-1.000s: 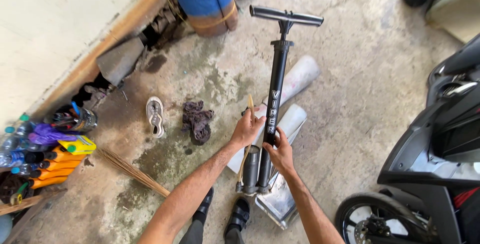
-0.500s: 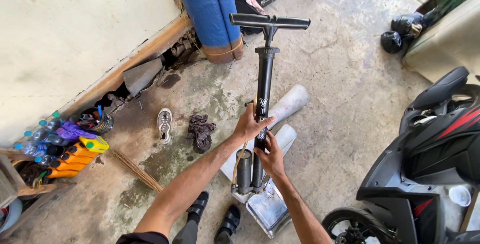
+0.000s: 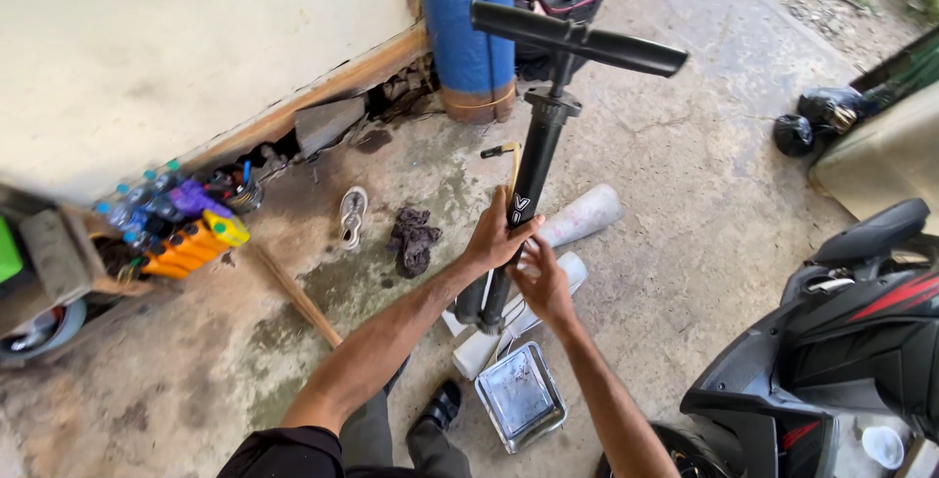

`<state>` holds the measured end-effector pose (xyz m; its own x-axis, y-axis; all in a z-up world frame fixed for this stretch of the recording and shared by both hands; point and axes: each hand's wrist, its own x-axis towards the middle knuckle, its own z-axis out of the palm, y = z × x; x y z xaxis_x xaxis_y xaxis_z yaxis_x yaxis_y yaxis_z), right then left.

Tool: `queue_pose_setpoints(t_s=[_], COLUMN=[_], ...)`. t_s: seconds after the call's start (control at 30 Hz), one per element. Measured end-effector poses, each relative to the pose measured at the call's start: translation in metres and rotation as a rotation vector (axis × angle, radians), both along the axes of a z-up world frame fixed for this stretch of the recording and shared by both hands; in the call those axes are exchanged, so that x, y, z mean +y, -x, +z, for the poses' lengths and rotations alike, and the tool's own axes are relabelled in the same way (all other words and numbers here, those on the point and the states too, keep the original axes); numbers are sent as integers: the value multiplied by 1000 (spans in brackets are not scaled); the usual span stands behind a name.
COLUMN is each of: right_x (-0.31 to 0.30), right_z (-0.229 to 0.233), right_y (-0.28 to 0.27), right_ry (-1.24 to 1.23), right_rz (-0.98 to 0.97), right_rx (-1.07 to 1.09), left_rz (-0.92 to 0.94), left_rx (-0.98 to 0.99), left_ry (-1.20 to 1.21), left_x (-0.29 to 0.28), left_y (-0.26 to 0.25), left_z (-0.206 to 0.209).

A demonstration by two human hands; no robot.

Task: The person is repairing or assembling a manual air pump and other garden tools.

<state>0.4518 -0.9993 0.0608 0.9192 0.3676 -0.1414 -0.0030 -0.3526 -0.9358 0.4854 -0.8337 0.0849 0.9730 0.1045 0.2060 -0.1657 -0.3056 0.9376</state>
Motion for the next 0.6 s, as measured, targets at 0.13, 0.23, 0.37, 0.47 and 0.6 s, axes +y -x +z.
queue_pose_setpoints(t_s=[0.13, 0.23, 0.37, 0.47, 0.6], right_x=[14, 25, 55, 87, 137], right_z=[68, 97, 120, 141, 162], right_y=[-23, -36, -53, -53, -50], right_ry=[40, 112, 162, 140, 211], right_rz=[105, 234, 442, 546, 636], right_rx=[-191, -321, -544, -654, -744], left_rz=[36, -30, -78, -43, -59], left_rx=[-38, -28, 23, -6, 54], left_ry=[-30, 30, 3, -87, 0], left_x=[27, 49, 81, 106, 141], left_y=[18, 45, 71, 94, 130], left_z=[29, 44, 59, 70, 87])
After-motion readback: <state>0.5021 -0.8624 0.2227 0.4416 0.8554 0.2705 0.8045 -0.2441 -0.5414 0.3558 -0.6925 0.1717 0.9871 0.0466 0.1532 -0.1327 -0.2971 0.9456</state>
